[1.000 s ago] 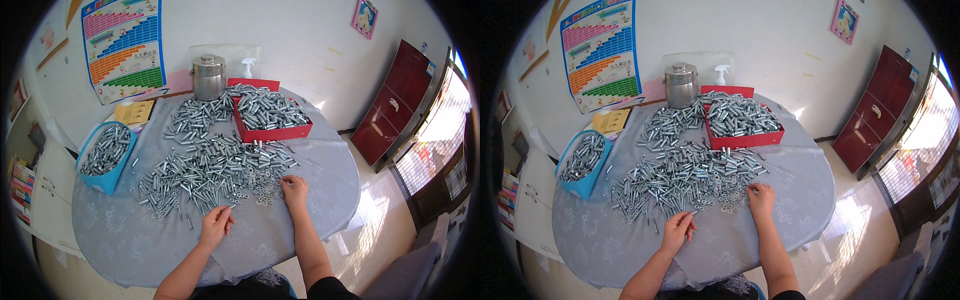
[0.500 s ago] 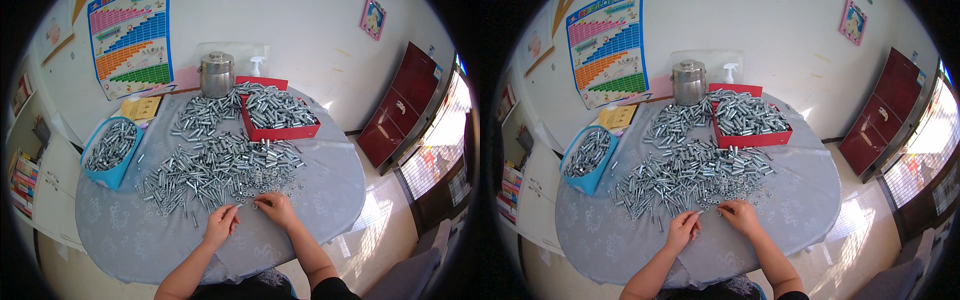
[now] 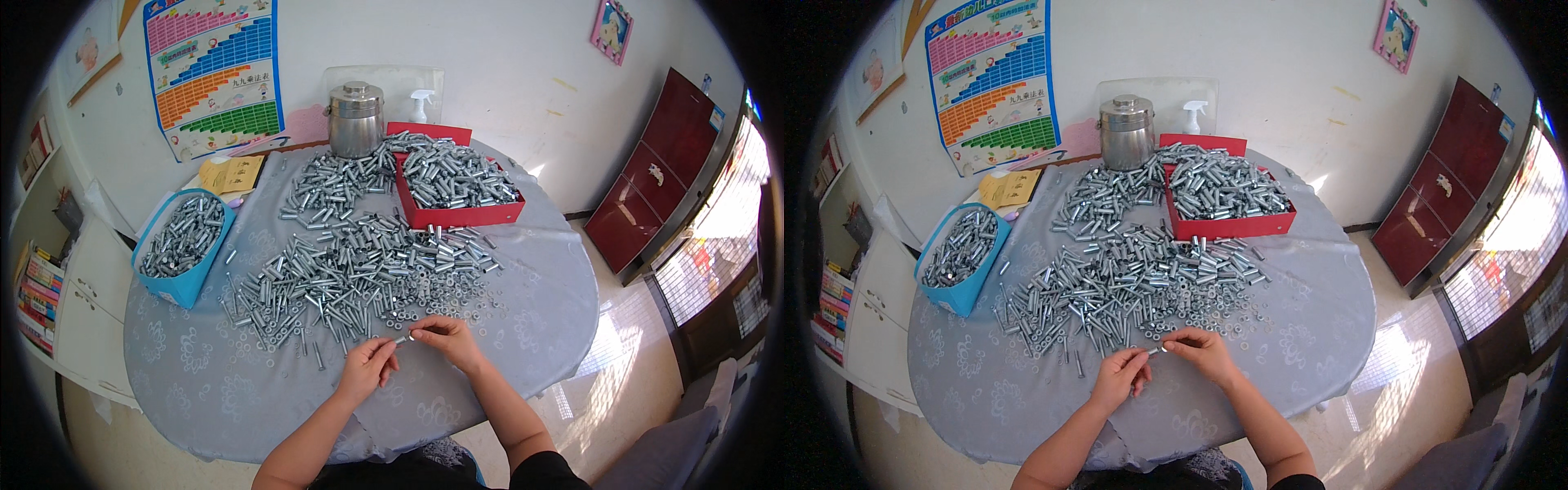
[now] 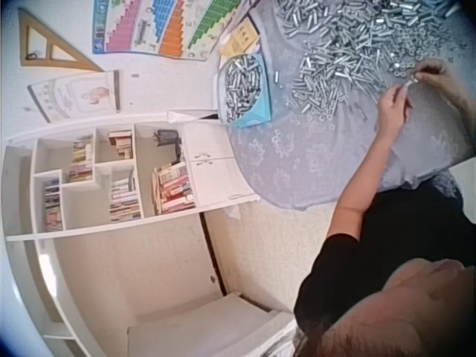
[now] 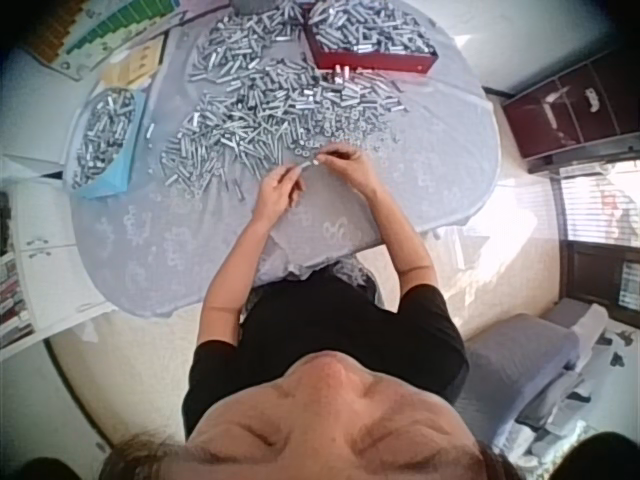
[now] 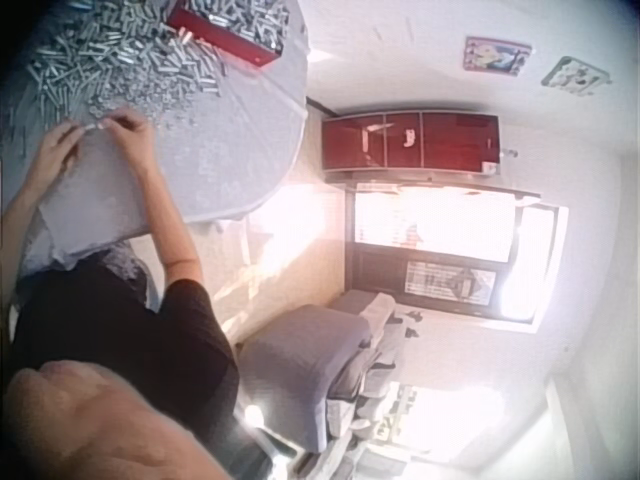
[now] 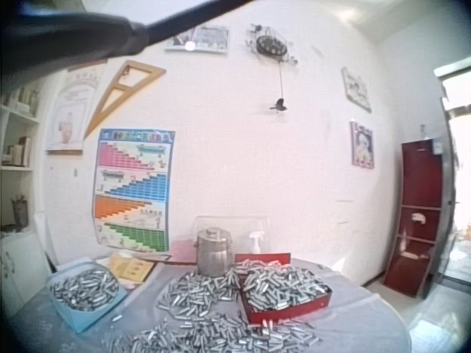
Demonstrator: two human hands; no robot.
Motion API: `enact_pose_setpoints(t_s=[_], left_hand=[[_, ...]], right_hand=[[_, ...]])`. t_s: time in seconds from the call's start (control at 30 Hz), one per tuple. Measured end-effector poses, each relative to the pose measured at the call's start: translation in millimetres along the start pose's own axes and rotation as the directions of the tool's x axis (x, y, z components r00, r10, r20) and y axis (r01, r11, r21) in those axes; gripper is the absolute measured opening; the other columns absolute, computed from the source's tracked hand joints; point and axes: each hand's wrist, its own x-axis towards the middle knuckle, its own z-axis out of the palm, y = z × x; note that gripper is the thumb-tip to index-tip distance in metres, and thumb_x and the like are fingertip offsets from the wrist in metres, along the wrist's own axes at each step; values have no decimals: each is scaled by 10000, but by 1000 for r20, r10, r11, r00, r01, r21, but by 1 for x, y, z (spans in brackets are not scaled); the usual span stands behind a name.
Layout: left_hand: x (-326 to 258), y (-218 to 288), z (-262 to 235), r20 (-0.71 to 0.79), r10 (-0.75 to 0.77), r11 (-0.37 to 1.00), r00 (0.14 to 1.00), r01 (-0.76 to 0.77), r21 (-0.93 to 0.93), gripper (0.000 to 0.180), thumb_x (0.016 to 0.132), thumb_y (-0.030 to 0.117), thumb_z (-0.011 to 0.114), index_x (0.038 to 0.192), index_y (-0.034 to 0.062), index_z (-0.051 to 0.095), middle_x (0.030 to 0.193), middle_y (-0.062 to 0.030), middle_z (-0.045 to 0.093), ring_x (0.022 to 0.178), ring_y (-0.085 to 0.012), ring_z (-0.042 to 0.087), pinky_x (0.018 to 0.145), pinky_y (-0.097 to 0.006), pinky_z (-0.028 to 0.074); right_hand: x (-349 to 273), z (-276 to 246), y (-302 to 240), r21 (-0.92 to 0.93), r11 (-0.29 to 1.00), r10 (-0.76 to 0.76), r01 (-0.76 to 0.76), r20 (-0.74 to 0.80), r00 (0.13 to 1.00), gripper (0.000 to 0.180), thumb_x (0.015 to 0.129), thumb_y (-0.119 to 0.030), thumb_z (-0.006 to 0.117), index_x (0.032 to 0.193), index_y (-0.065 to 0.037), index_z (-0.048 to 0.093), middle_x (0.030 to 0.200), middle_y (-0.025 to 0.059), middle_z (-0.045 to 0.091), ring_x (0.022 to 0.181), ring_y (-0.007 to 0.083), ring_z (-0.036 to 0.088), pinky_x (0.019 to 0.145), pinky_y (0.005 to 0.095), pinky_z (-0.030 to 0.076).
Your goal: The person sits at a table covered with a grey cloth and repeatedly picks up metal bolts and washers. They thread the washers onto the bolts by hand and place the assembled fasteners into a blue plastic basket.
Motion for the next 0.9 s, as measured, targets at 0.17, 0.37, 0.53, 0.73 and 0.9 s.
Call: enact_pose_setpoints(t_s=[0.17,0.37,0.53,0.73,0.9], left_hand=[[0,1,-2,20,-74,990,997,75,-119,228,907,178,473,963,-24,562,658,-57,550,439,-66,434,378,-207,356],[0,0,-3,-6,-108,987,994,107,-121,241,909,195,471,962,-19,568,658,-57,547,454,-65,442,384,-215,370],[0,4,-5,-33,-71,989,997,66,-131,247,906,205,477,966,-15,573,660,-57,550,457,-63,448,392,-208,385],[2,4,-6,-49,-31,992,998,25,-120,243,904,198,482,963,-17,578,659,-56,553,455,-66,456,397,-213,400],[1,2,-5,-56,-30,996,998,25,-82,242,905,193,478,965,-16,585,657,-50,553,465,-75,467,399,-218,404]], right_hand=[[1,5,8,-136,982,-127,128,12,992,155,805,-114,630,938,-39,649,886,26,610,808,93,554,723,229,440],[-2,13,-1,-320,931,-176,176,29,984,159,793,-116,637,938,-54,654,883,42,610,756,109,541,673,236,431],[9,-12,3,-416,891,-355,184,-384,852,141,769,-122,645,893,-57,663,796,56,620,697,135,544,628,259,431],[0,-61,5,-722,678,-323,-139,-463,826,145,663,-141,697,775,-52,672,744,66,604,674,181,558,633,274,446],[-1,-58,-1,-825,562,-366,-56,-308,878,138,656,-153,692,767,-73,680,743,80,617,689,228,557,650,329,454]])
